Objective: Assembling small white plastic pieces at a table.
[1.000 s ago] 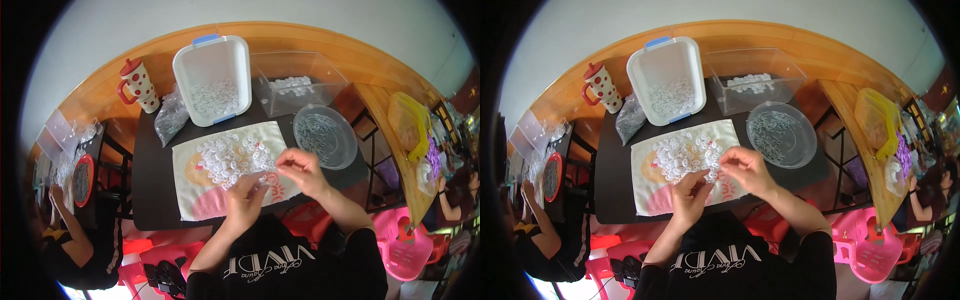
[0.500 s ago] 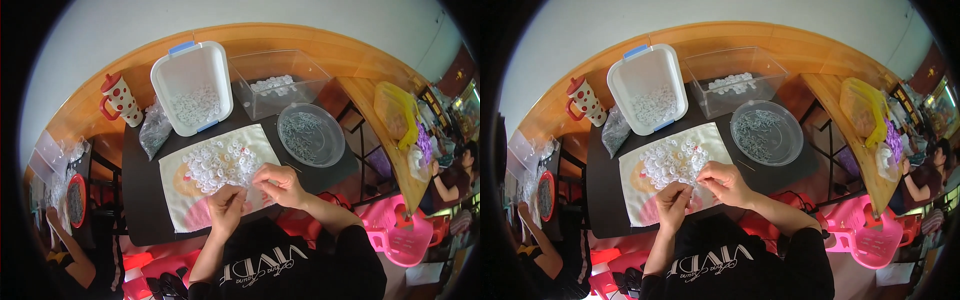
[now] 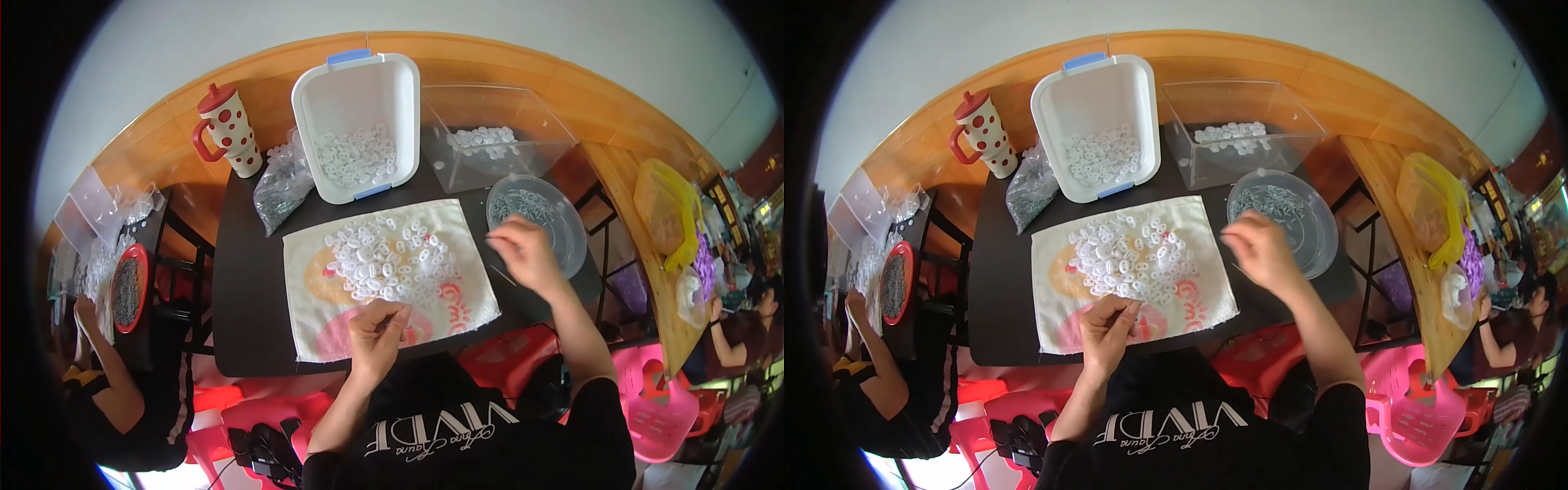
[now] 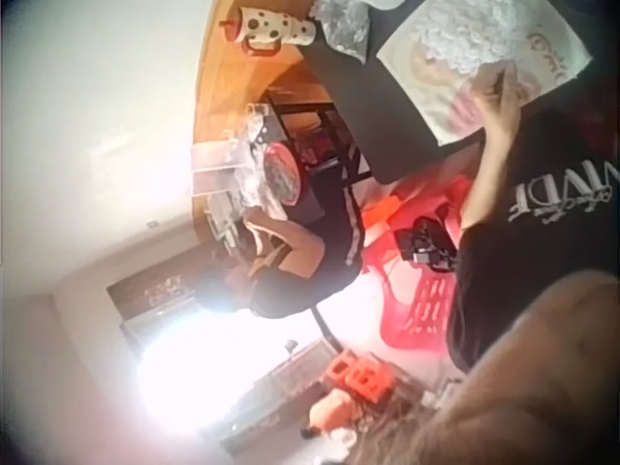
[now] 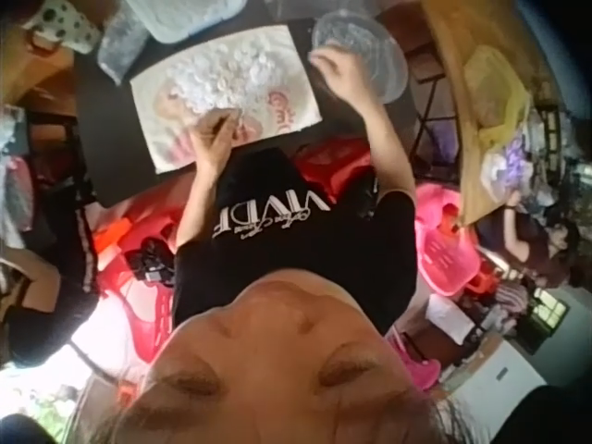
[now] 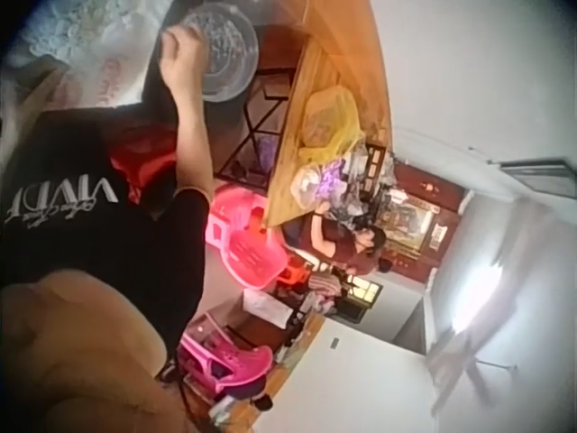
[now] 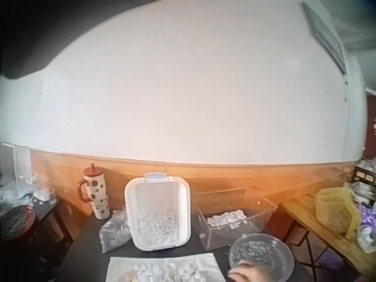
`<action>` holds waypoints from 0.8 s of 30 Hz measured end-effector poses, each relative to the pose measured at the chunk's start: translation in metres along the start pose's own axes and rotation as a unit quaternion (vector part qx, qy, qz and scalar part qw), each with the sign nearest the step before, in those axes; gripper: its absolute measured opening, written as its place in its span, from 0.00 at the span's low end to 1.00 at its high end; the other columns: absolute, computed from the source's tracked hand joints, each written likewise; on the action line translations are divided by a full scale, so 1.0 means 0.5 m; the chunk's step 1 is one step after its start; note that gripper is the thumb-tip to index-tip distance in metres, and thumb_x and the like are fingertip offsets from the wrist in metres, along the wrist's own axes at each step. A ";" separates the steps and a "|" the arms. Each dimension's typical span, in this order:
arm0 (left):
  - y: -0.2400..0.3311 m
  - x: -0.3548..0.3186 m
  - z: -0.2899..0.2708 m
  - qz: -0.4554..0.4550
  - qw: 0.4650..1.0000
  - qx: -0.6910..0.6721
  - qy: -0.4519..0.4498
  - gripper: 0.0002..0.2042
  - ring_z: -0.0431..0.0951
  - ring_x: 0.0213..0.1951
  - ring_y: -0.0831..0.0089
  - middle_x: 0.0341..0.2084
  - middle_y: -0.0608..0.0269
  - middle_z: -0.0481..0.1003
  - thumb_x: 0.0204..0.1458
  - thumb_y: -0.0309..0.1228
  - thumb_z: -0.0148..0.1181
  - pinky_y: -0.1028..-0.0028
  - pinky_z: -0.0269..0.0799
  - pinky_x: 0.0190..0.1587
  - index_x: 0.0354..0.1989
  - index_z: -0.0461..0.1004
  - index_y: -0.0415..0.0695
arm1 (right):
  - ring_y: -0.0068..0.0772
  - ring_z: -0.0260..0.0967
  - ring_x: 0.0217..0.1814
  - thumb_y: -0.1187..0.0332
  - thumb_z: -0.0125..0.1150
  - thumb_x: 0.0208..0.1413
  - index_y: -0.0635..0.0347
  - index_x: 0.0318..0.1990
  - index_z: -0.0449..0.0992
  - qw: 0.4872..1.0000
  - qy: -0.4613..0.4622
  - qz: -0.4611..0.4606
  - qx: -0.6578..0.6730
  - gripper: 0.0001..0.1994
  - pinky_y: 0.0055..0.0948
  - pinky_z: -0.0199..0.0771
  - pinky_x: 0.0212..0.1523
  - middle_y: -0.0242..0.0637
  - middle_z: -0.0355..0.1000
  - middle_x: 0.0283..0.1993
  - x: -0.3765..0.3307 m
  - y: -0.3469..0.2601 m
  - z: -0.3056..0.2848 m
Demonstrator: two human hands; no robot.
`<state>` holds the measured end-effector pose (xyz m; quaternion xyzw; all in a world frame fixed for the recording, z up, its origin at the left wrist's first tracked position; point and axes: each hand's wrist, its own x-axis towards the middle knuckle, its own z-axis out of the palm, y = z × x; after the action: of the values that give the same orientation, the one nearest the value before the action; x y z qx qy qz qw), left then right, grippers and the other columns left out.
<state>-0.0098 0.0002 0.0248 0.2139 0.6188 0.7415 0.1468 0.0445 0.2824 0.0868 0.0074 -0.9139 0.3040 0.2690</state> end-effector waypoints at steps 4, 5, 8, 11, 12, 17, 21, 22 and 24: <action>0.012 0.005 -0.010 0.102 0.984 0.142 0.005 0.01 0.70 0.22 0.81 0.21 0.65 0.71 0.53 0.19 0.62 0.78 0.64 0.23 0.33 0.79 0.36 | 0.46 0.69 0.39 0.78 0.64 0.46 0.64 0.32 0.78 0.989 -0.095 -0.105 0.033 0.05 0.38 0.70 0.39 0.41 0.70 0.34 0.039 -0.048 0.141; 0.020 0.005 -0.012 0.104 0.984 0.144 0.004 0.01 0.70 0.22 0.81 0.21 0.65 0.71 0.53 0.19 0.62 0.78 0.64 0.23 0.33 0.79 0.36 | 0.46 0.69 0.39 0.78 0.64 0.46 0.64 0.32 0.78 0.989 -0.092 -0.106 0.034 0.05 0.38 0.70 0.39 0.41 0.70 0.34 0.043 -0.043 0.160; 0.035 0.007 -0.029 0.150 0.952 0.262 0.042 0.04 0.71 0.21 0.76 0.22 0.60 0.72 0.50 0.17 0.62 0.76 0.64 0.23 0.33 0.80 0.37 | 0.45 0.68 0.40 0.75 0.65 0.46 0.59 0.30 0.81 0.978 -0.153 -0.092 -0.112 0.03 0.40 0.69 0.41 0.40 0.69 0.33 0.059 -0.026 0.198; 0.025 0.004 -0.052 0.173 0.937 0.297 0.062 0.04 0.72 0.20 0.73 0.22 0.58 0.73 0.49 0.18 0.63 0.75 0.65 0.23 0.33 0.80 0.37 | 0.45 0.68 0.41 0.75 0.65 0.45 0.60 0.29 0.80 0.975 -0.163 -0.095 -0.119 0.02 0.40 0.69 0.42 0.39 0.68 0.33 0.065 -0.045 0.200; 0.025 0.004 -0.053 0.143 0.947 0.284 0.053 0.04 0.73 0.22 0.74 0.23 0.58 0.74 0.48 0.18 0.65 0.75 0.65 0.24 0.33 0.80 0.36 | 0.45 0.67 0.41 0.75 0.65 0.45 0.61 0.28 0.78 0.973 -0.169 -0.096 -0.127 0.02 0.41 0.69 0.42 0.39 0.67 0.32 0.064 -0.050 0.200; 0.016 0.011 -0.051 0.095 0.979 0.175 0.051 0.05 0.74 0.23 0.70 0.23 0.56 0.74 0.47 0.18 0.66 0.74 0.67 0.25 0.33 0.80 0.36 | 0.37 0.69 0.36 0.80 0.64 0.46 0.63 0.29 0.76 0.990 -0.109 -0.091 0.003 0.04 0.32 0.69 0.37 0.39 0.69 0.32 0.047 -0.066 0.193; 0.021 0.016 -0.050 0.207 0.899 0.383 0.036 0.05 0.75 0.23 0.66 0.25 0.55 0.74 0.48 0.19 0.65 0.73 0.67 0.25 0.33 0.80 0.37 | 0.20 0.69 0.32 0.85 0.62 0.51 0.67 0.32 0.76 0.926 -0.101 0.128 0.340 0.04 0.20 0.68 0.34 0.35 0.73 0.34 -0.002 -0.108 0.174; 0.023 0.015 -0.046 0.240 0.860 0.449 0.028 0.05 0.76 0.23 0.65 0.26 0.54 0.74 0.48 0.19 0.65 0.72 0.68 0.25 0.33 0.80 0.37 | 0.15 0.67 0.34 0.84 0.63 0.52 0.69 0.34 0.76 0.909 -0.085 0.149 0.380 0.04 0.18 0.69 0.36 0.32 0.73 0.35 -0.020 -0.110 0.182; 0.021 0.010 -0.043 0.238 0.881 0.407 0.047 0.05 0.76 0.24 0.67 0.27 0.55 0.75 0.47 0.19 0.65 0.73 0.67 0.25 0.34 0.81 0.38 | 0.16 0.68 0.34 0.84 0.63 0.52 0.69 0.35 0.76 0.888 -0.059 0.162 0.426 0.04 0.18 0.69 0.37 0.32 0.73 0.35 -0.046 -0.130 0.199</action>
<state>-0.0245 -0.0177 0.0329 0.3608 0.8027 0.4460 -0.1631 0.0275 0.1703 0.0446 -0.0093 -0.6994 0.7023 0.1326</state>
